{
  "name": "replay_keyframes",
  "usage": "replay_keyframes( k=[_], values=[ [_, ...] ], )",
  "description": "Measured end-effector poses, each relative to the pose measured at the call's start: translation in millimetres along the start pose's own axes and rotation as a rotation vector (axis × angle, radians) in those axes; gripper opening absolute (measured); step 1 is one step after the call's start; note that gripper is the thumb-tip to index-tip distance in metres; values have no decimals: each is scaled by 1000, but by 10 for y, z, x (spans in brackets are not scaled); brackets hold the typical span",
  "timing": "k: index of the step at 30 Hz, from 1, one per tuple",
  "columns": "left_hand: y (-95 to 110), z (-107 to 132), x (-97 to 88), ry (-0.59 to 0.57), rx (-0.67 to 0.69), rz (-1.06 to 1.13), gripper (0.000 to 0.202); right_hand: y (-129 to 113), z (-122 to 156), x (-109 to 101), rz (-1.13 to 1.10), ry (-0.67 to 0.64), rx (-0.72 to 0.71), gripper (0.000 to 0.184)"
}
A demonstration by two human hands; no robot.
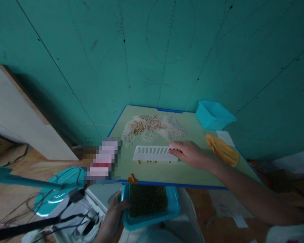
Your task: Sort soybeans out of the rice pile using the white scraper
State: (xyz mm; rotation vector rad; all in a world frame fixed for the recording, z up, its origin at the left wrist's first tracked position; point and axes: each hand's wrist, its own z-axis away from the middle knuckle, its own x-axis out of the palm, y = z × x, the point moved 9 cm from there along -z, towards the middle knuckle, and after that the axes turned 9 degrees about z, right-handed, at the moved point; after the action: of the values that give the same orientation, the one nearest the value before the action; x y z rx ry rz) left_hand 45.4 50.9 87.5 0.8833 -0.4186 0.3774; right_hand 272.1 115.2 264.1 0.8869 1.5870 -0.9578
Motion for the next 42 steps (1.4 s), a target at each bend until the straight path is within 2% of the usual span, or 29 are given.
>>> replay_keyframes(
  k=[11,17,23,29,35,42],
  values=[
    [11,2,26,-18,4,-3,26,58,37,22,-34,-19,50,25],
    [-4,-3,-14,34,-5,5,27,277,-22,81,-246,-54,147,24],
    [22,6,12,18,4,44,30,550,-118,237,-519,-64,226,19],
    [26,27,-26,-7,40,47,32,752,-5,392,-603,-85,346,24],
    [1,-11,-16,17,-1,20,36,782,125,501,-683,-71,416,32],
    [20,-20,-4,-15,32,6,37,753,128,621,-741,-52,444,33]
  ],
)
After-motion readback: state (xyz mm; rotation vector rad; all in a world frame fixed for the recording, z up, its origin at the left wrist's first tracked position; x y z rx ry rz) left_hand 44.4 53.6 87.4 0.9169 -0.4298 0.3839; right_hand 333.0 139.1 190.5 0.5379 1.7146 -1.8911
